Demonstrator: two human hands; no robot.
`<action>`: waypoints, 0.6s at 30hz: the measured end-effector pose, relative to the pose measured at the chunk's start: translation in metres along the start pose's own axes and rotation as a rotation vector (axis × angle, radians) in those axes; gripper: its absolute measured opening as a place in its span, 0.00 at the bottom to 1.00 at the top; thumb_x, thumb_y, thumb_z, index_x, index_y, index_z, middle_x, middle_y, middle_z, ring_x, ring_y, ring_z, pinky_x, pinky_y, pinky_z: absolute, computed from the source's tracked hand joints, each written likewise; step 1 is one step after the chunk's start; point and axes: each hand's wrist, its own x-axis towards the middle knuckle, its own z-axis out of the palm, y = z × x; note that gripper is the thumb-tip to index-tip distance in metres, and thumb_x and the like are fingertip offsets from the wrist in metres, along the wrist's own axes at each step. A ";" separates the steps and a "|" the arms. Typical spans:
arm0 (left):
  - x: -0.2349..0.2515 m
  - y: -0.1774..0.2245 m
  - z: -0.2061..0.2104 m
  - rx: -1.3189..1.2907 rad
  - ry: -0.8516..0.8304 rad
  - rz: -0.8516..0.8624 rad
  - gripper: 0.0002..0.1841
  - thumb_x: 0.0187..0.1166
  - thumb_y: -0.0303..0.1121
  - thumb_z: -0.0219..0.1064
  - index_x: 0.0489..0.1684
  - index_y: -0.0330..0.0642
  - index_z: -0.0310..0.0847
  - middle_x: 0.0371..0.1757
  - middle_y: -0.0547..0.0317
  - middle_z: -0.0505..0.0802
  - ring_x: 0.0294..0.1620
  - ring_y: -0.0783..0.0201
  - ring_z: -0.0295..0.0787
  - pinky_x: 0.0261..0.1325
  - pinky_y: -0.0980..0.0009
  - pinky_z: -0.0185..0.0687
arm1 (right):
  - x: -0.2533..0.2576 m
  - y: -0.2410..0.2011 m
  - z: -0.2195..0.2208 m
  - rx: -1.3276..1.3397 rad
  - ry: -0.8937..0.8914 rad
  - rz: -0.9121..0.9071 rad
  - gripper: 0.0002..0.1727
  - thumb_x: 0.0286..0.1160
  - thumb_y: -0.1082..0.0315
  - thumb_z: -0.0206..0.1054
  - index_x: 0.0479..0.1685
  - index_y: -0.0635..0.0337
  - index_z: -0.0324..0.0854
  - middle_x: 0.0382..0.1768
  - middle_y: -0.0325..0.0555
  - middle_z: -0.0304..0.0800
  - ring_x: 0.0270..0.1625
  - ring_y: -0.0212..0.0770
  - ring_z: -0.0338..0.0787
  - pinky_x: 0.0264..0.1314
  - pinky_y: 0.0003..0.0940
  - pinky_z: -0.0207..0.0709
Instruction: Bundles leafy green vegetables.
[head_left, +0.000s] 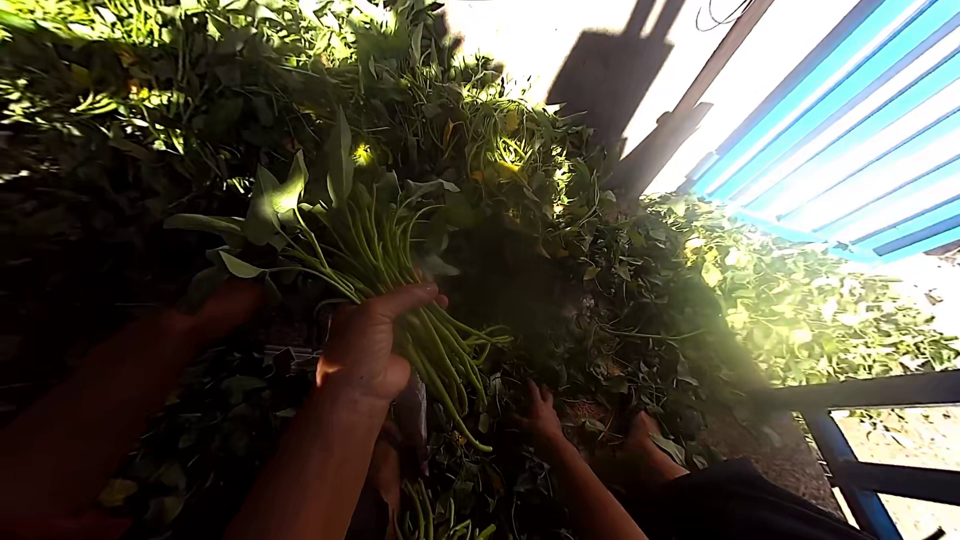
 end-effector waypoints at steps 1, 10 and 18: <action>-0.001 0.001 0.000 -0.001 0.003 0.008 0.11 0.70 0.21 0.71 0.49 0.37 0.84 0.41 0.46 0.93 0.38 0.55 0.94 0.41 0.60 0.93 | -0.003 -0.006 0.020 -0.048 -0.056 -0.068 0.54 0.63 0.49 0.79 0.95 0.42 0.55 0.92 0.65 0.52 0.81 0.71 0.72 0.77 0.66 0.73; -0.004 0.005 -0.007 0.002 -0.019 0.042 0.12 0.70 0.23 0.72 0.50 0.40 0.84 0.44 0.47 0.93 0.40 0.56 0.94 0.43 0.60 0.93 | -0.066 -0.034 0.047 -0.783 -0.659 -0.331 0.23 0.68 0.65 0.76 0.62 0.66 0.84 0.75 0.68 0.77 0.78 0.72 0.74 0.69 0.78 0.69; 0.000 0.008 -0.006 -0.034 0.035 0.042 0.12 0.69 0.20 0.71 0.48 0.38 0.84 0.41 0.45 0.93 0.37 0.55 0.94 0.43 0.59 0.94 | 0.001 -0.043 -0.059 -0.633 -0.410 -0.058 0.20 0.76 0.62 0.67 0.61 0.66 0.84 0.66 0.67 0.86 0.72 0.67 0.83 0.71 0.73 0.73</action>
